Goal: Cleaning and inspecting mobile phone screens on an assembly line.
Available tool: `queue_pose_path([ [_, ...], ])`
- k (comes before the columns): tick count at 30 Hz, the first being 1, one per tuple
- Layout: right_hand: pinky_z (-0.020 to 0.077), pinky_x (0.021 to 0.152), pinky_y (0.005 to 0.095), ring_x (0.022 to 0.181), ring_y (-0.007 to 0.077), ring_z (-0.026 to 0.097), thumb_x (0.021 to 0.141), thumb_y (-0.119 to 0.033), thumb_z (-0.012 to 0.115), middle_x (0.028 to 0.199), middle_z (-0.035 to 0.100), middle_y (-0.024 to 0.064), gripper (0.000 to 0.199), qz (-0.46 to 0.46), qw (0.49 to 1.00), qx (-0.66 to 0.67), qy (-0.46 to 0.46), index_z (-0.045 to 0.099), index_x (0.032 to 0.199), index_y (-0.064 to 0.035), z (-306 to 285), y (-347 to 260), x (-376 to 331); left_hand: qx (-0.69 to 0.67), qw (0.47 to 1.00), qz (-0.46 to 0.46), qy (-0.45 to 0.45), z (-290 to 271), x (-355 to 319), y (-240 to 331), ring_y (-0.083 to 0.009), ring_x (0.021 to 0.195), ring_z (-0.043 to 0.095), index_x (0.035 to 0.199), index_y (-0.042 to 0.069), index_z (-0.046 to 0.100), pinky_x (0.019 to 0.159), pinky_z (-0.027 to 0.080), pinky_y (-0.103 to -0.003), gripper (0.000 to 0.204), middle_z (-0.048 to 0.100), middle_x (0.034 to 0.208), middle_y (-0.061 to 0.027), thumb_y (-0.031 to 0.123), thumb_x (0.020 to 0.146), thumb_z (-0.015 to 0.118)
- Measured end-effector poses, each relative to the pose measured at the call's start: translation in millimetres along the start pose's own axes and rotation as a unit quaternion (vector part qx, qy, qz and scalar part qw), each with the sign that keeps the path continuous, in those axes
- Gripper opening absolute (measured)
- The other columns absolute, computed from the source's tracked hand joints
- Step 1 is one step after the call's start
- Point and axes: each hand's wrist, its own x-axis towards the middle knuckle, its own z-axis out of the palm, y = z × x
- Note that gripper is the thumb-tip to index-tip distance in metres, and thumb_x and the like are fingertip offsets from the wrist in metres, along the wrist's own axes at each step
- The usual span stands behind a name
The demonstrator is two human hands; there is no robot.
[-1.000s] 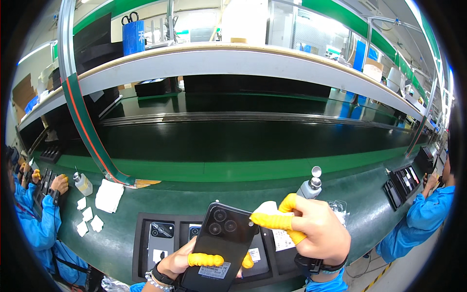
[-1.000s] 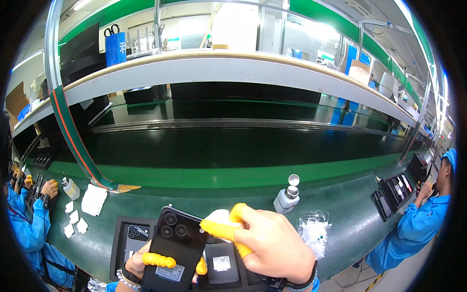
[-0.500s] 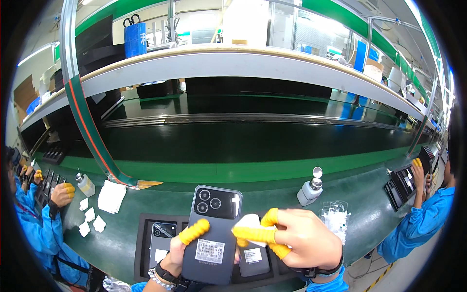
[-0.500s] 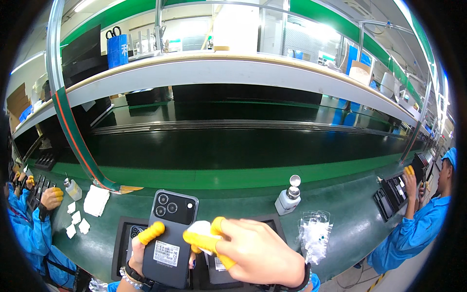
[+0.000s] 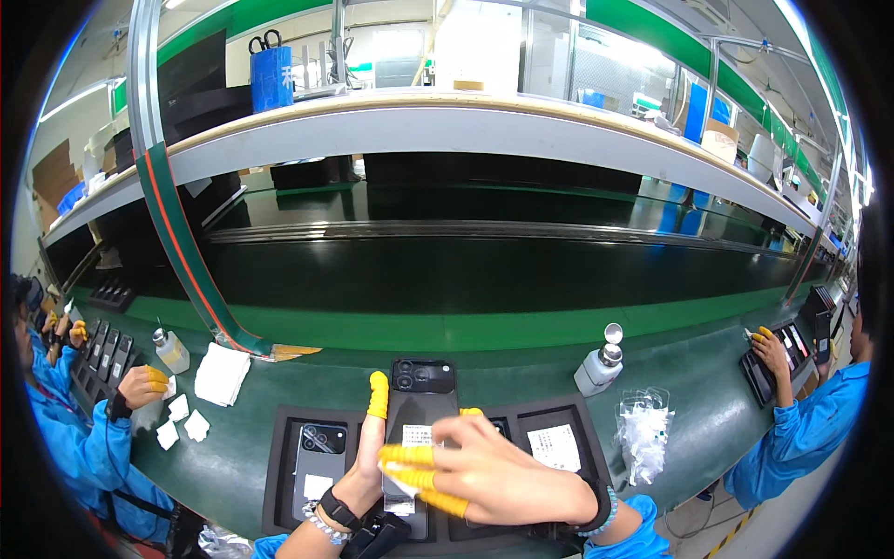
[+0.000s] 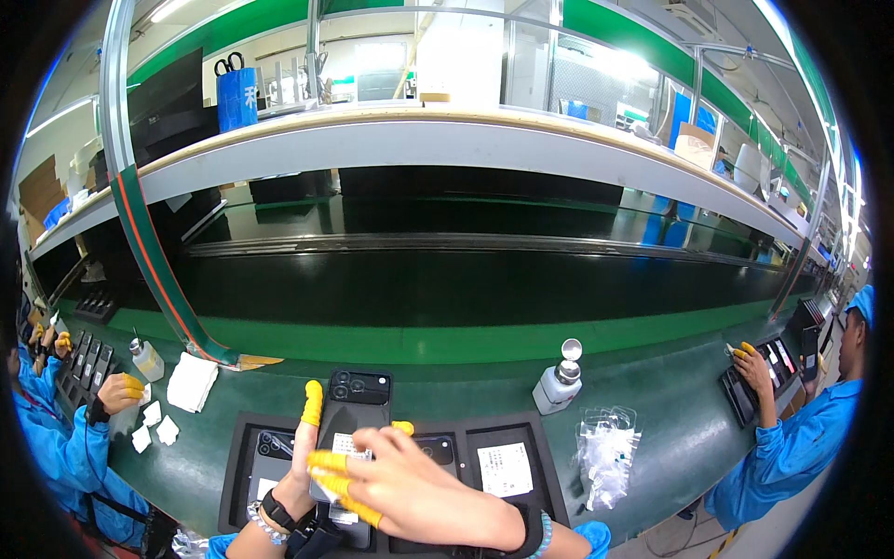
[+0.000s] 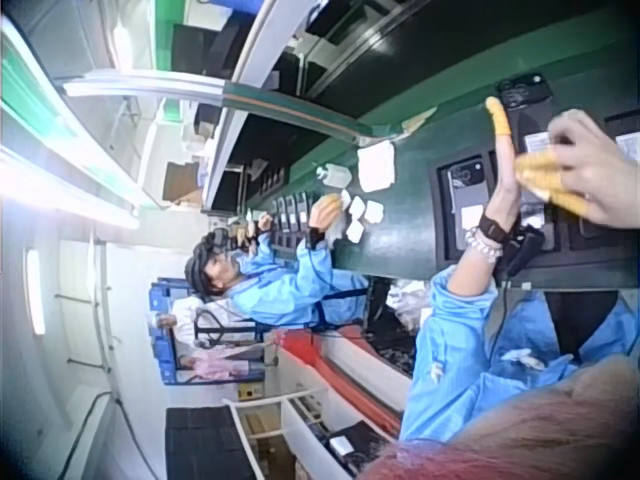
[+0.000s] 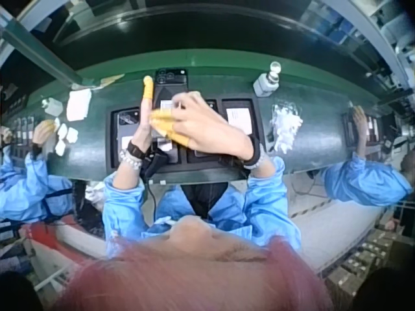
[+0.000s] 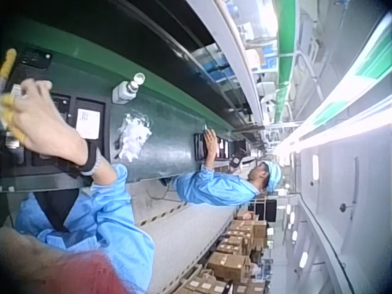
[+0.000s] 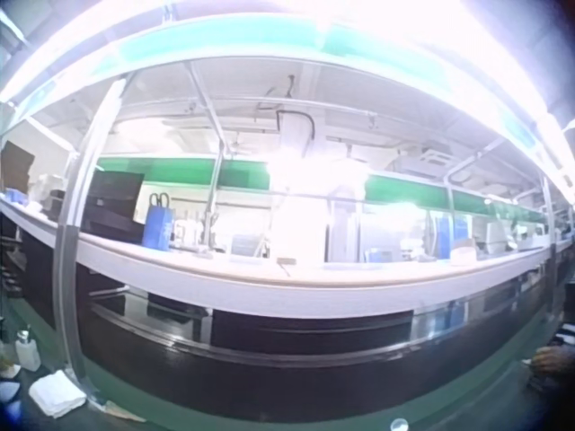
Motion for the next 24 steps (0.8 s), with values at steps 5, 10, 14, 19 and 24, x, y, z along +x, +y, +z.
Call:
queue_pose_path([
  [5, 0.0334, 0.089, 0.0427, 0.104, 0.0285, 0.046, 0.076, -0.016, 0.067, 0.112, 0.063, 0.0035, 0.031, 0.103, 0.979, -0.166, 0.050, 0.067, 0.107, -0.0142, -11, 23, 4, 0.034, 0.999, 0.032, -0.022, 8, -3, 7, -0.0244, 0.104, 0.062, 0.129, 0.003, 0.045, 0.087, 0.053, -0.039, 0.081, 0.059, 0.117, -0.0150, 0.069, 0.089, 0.021],
  [10, 0.0342, 0.091, 0.0439, 0.102, 0.0279, 0.049, 0.078, -0.015, 0.065, 0.086, 0.063, 0.0064, 0.017, 0.019, 0.999, 0.023, -0.042, 0.069, 0.090, -0.0039, -20, -8, -7, -0.086, 0.990, 0.017, -0.111, 9, 0, 7, -0.0346, 0.105, 0.060, 0.132, 0.002, 0.042, 0.086, 0.052, -0.046, 0.083, 0.053, 0.124, -0.0230, 0.070, 0.088, 0.022],
  [14, 0.0350, 0.085, 0.0381, 0.095, 0.0246, 0.049, 0.084, -0.018, 0.061, 0.080, 0.064, 0.0049, 0.017, 0.090, 0.996, -0.022, 0.016, 0.070, 0.092, -0.0053, -27, 6, 0, -0.088, 0.990, 0.036, -0.104, -3, 0, 12, -0.0336, 0.105, 0.060, 0.130, 0.001, 0.043, 0.087, 0.052, -0.043, 0.082, 0.053, 0.123, -0.0224, 0.069, 0.089, 0.022],
  [19, 0.0345, 0.082, 0.0372, 0.090, 0.0232, 0.049, 0.084, -0.017, 0.061, 0.076, 0.064, 0.0038, 0.020, 0.093, 0.991, -0.090, 0.022, 0.069, 0.098, -0.0051, -24, 2, -4, 0.017, 0.999, 0.009, -0.028, 21, -3, 10, -0.0288, 0.107, 0.059, 0.132, 0.001, 0.040, 0.090, 0.051, -0.039, 0.062, 0.053, 0.126, -0.0201, 0.050, 0.096, 0.035],
  [24, 0.0334, 0.090, 0.0420, 0.104, 0.0276, 0.047, 0.081, -0.013, 0.063, 0.099, 0.060, 0.0103, 0.019, -0.097, 0.957, 0.175, -0.212, 0.066, 0.094, 0.0009, -47, -6, -10, -0.006, 0.994, 0.114, 0.003, 10, -3, 10, -0.0310, 0.113, 0.056, 0.133, 0.004, 0.042, 0.092, 0.050, -0.045, 0.049, 0.051, 0.131, -0.0154, 0.021, 0.090, 0.059],
])
